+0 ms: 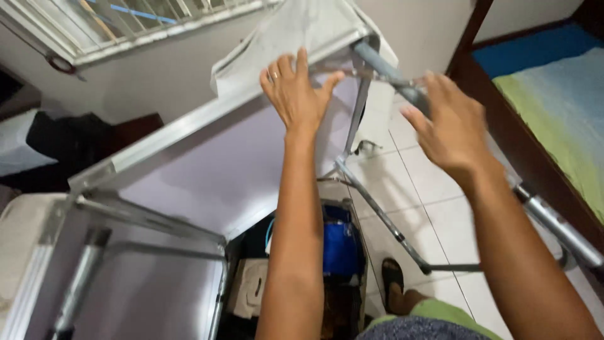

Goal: Making a bed, folding a portable table, and organizing clothes in a storage bag.

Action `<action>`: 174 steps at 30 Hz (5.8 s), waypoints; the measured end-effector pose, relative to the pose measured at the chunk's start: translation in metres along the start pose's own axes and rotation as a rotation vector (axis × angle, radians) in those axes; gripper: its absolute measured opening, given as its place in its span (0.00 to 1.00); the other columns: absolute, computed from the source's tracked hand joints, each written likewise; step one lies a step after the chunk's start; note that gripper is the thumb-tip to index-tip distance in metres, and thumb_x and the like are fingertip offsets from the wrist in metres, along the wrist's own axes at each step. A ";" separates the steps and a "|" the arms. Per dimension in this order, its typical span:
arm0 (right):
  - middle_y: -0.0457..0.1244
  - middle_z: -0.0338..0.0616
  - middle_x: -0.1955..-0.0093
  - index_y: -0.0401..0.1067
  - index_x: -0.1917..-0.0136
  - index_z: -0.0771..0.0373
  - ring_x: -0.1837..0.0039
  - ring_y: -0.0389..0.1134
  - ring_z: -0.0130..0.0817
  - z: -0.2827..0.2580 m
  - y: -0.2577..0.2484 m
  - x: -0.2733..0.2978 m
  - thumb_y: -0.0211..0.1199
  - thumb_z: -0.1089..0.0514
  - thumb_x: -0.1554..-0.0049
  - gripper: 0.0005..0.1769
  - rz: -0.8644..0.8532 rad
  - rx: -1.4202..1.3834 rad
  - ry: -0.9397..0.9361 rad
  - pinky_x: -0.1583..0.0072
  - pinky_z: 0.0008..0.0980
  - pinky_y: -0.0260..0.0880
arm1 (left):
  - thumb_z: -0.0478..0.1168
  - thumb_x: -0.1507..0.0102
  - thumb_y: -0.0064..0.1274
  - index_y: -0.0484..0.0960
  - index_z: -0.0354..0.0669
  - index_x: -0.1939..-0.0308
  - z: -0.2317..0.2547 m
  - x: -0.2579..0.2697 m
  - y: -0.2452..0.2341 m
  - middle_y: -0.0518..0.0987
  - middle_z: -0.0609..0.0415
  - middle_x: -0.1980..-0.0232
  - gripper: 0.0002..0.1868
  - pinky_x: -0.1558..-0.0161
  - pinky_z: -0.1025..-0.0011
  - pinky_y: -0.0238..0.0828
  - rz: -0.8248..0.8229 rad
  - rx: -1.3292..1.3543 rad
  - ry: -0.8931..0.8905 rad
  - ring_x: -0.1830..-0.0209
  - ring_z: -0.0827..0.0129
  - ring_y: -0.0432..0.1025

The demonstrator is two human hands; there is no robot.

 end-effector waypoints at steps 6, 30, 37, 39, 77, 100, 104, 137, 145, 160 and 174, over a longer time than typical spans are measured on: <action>0.66 0.61 0.49 0.67 0.45 0.67 0.45 0.68 0.62 0.017 0.102 -0.070 0.59 0.41 0.37 0.25 -0.427 -0.438 0.232 0.46 0.57 0.65 | 0.73 0.47 0.61 0.77 0.37 0.38 0.003 0.000 -0.001 0.72 0.48 0.44 0.49 0.27 0.44 0.43 -0.026 -0.009 -0.059 0.37 0.53 0.62; 0.62 0.53 0.32 0.27 0.17 0.55 0.39 0.72 0.37 0.026 0.104 -0.051 0.45 0.47 0.35 0.43 -0.915 -1.036 0.566 0.40 0.34 0.76 | 0.70 0.49 0.65 0.81 0.40 0.49 -0.005 -0.014 0.005 0.74 0.52 0.51 0.41 0.32 0.47 0.51 0.125 -0.100 -0.156 0.43 0.57 0.65; 0.64 0.60 0.38 0.40 0.16 0.61 0.38 0.71 0.46 0.002 0.133 -0.044 0.43 0.57 0.32 0.34 -0.570 -1.540 0.805 0.39 0.37 0.78 | 0.66 0.46 0.64 0.81 0.40 0.45 -0.011 -0.024 0.005 0.75 0.49 0.49 0.39 0.31 0.48 0.51 -0.010 -0.120 -0.179 0.42 0.54 0.66; 0.65 0.64 0.41 0.43 0.17 0.63 0.42 0.73 0.48 0.000 0.148 -0.041 0.45 0.61 0.34 0.34 -0.461 -1.554 0.890 0.43 0.38 0.78 | 0.66 0.45 0.63 0.77 0.37 0.40 -0.018 -0.032 0.002 0.75 0.44 0.45 0.42 0.32 0.47 0.48 -0.179 -0.135 -0.146 0.39 0.49 0.64; 0.55 0.53 0.22 0.43 0.19 0.73 0.28 0.62 0.34 -0.156 0.245 -0.115 0.53 0.71 0.36 0.37 0.264 -1.848 0.917 0.31 0.30 0.63 | 0.70 0.70 0.75 0.40 0.39 0.20 -0.118 -0.062 -0.032 0.43 0.30 0.19 0.87 0.24 0.51 0.39 -1.061 -0.175 -0.293 0.18 0.41 0.40; 0.71 0.42 0.54 0.81 0.45 0.60 0.51 0.70 0.38 -0.177 0.170 -0.188 0.85 0.45 0.63 0.35 -0.078 -0.629 -0.583 0.45 0.38 0.67 | 0.41 0.52 0.72 0.61 0.50 0.28 -0.134 -0.025 -0.051 0.85 0.53 0.58 0.52 0.22 0.44 0.54 -0.259 -0.159 -0.106 0.49 0.54 0.79; 0.71 0.41 0.54 0.80 0.42 0.58 0.52 0.69 0.34 -0.181 0.160 -0.184 0.83 0.39 0.60 0.37 -0.108 -0.527 -0.575 0.45 0.37 0.65 | 0.40 0.49 0.71 0.64 0.49 0.27 -0.145 0.017 -0.118 0.80 0.45 0.45 0.48 0.32 0.50 0.62 -0.063 -0.214 -0.248 0.44 0.50 0.75; 0.68 0.52 0.51 0.76 0.31 0.61 0.55 0.70 0.36 -0.223 0.138 -0.119 0.81 0.67 0.56 0.39 -0.262 -0.566 -0.406 0.48 0.35 0.74 | 0.45 0.65 0.81 0.81 0.41 0.72 -0.205 0.223 -0.465 0.79 0.52 0.72 0.27 0.69 0.56 0.66 0.071 -1.036 -0.873 0.69 0.56 0.71; 0.69 0.46 0.56 0.79 0.37 0.55 0.52 0.70 0.43 -0.294 0.054 -0.111 0.84 0.55 0.60 0.37 -0.042 -0.382 -0.514 0.50 0.42 0.71 | 0.31 0.59 0.73 0.82 0.37 0.63 -0.201 0.201 -0.444 0.81 0.44 0.65 0.22 0.63 0.52 0.71 0.139 -0.929 -0.771 0.62 0.46 0.75; 0.70 0.60 0.53 0.76 0.34 0.69 0.55 0.74 0.41 -0.311 0.164 -0.122 0.76 0.74 0.57 0.36 -0.165 -0.789 -0.226 0.61 0.35 0.74 | 0.46 0.53 0.78 0.73 0.41 0.32 -0.032 0.348 -0.528 0.69 0.31 0.29 0.47 0.31 0.46 0.52 0.338 -1.257 -1.141 0.29 0.40 0.61; 0.70 0.58 0.55 0.82 0.41 0.64 0.51 0.73 0.53 -0.307 0.114 -0.130 0.77 0.60 0.41 0.15 -0.067 -0.691 -0.544 0.49 0.47 0.72 | 0.37 0.41 0.63 0.77 0.30 0.42 -0.013 0.382 -0.445 0.78 0.34 0.40 0.24 0.39 0.53 0.70 0.522 -1.045 -0.757 0.39 0.44 0.73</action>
Point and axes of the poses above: each hand's wrist, its own x-axis away from the middle knuckle, its own y-axis out of the palm, z = x × y, the point moved 5 cm from there along -x, towards the middle knuckle
